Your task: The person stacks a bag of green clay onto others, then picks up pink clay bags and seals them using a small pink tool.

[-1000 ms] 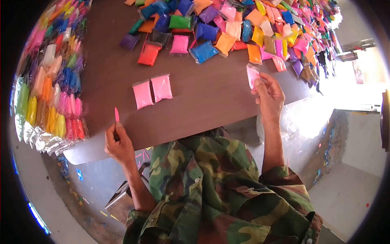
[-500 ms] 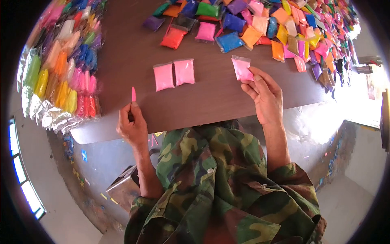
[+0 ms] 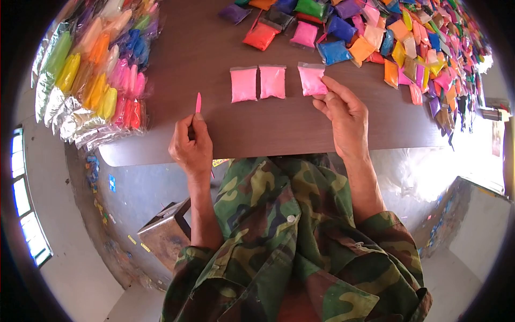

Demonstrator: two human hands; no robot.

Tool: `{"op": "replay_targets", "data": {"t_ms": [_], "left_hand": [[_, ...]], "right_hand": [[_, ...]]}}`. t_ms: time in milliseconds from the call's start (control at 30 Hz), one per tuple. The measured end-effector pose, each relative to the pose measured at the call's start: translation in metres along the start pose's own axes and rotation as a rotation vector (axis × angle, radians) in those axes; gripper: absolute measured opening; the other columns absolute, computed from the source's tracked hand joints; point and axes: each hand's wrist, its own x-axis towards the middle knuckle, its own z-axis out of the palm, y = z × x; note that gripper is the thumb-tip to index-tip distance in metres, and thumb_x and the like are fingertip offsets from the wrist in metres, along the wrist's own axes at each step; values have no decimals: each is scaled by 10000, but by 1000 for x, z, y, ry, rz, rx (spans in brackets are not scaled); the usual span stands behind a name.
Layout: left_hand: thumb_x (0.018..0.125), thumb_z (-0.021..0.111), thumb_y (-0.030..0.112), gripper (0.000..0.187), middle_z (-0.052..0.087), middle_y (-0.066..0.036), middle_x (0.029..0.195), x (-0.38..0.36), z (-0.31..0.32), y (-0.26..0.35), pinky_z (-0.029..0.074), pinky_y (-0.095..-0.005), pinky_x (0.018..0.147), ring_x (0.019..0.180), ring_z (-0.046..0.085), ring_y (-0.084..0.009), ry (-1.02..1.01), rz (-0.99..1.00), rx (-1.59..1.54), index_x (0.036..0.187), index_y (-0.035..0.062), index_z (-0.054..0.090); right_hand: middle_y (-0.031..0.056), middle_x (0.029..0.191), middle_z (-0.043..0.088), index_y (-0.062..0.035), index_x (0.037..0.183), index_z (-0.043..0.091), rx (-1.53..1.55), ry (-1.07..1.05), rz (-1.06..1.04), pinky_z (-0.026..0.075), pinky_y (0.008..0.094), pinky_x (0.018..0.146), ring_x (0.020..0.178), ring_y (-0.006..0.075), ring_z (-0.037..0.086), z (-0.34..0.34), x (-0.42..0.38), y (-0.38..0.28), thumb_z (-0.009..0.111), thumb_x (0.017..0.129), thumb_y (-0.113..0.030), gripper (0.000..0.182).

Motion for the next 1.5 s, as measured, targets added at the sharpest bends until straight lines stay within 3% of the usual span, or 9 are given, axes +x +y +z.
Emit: {"op": "replay_targets", "data": {"t_ms": [367, 867, 1067, 1300, 1400, 1500], "left_hand": [[1000, 747, 156, 139, 645, -59, 690, 0, 1, -2, 472, -303, 580, 603, 571, -103, 5, 22, -4, 958, 25, 726], [991, 745, 143, 118, 658, -70, 696, 1, 0, -1, 480, -313, 587, 602, 588, -115, 5, 36, 10, 961, 29, 731], [992, 747, 151, 131, 660, -73, 695, 0, -1, 0, 482, -315, 587, 601, 591, -120, -5, 22, 11, 956, 26, 730], [999, 751, 168, 154, 659, -73, 692, 1, -1, 0, 481, -316, 581, 600, 591, -119, 1, 43, 14, 953, 23, 728], [972, 757, 118, 96, 684, -127, 731, 1, -1, -1, 498, -359, 587, 591, 630, -223, -12, 25, 14, 953, 35, 714], [998, 752, 166, 154, 657, -77, 697, 1, -1, 1, 476, -322, 572, 596, 581, -122, -9, 12, -4, 951, 21, 727]], "right_hand": [[126, 1148, 704, 15, 1351, 693, -376, -63, -118, 625, 283, 857, 970, 152, 729, 2, 3, 5, 608, 1060, -31, 307], [133, 1078, 749, -33, 1256, 752, -511, 17, -203, 565, 295, 729, 842, 163, 730, 11, 1, 4, 683, 989, -12, 276], [146, 1076, 752, -28, 1219, 763, -578, 33, -256, 569, 317, 758, 875, 195, 738, 10, 1, 5, 727, 960, -30, 261], [163, 1082, 748, -25, 1199, 763, -708, 11, -374, 584, 357, 790, 895, 287, 748, 7, 1, -2, 741, 944, -34, 256], [163, 1093, 743, -28, 1209, 757, -779, -17, -407, 583, 389, 831, 926, 327, 738, 1, 1, -1, 748, 935, -50, 275], [150, 1150, 732, -41, 1222, 754, -881, -13, -429, 575, 418, 882, 1007, 346, 718, -1, -5, -10, 744, 935, -73, 289]]}}
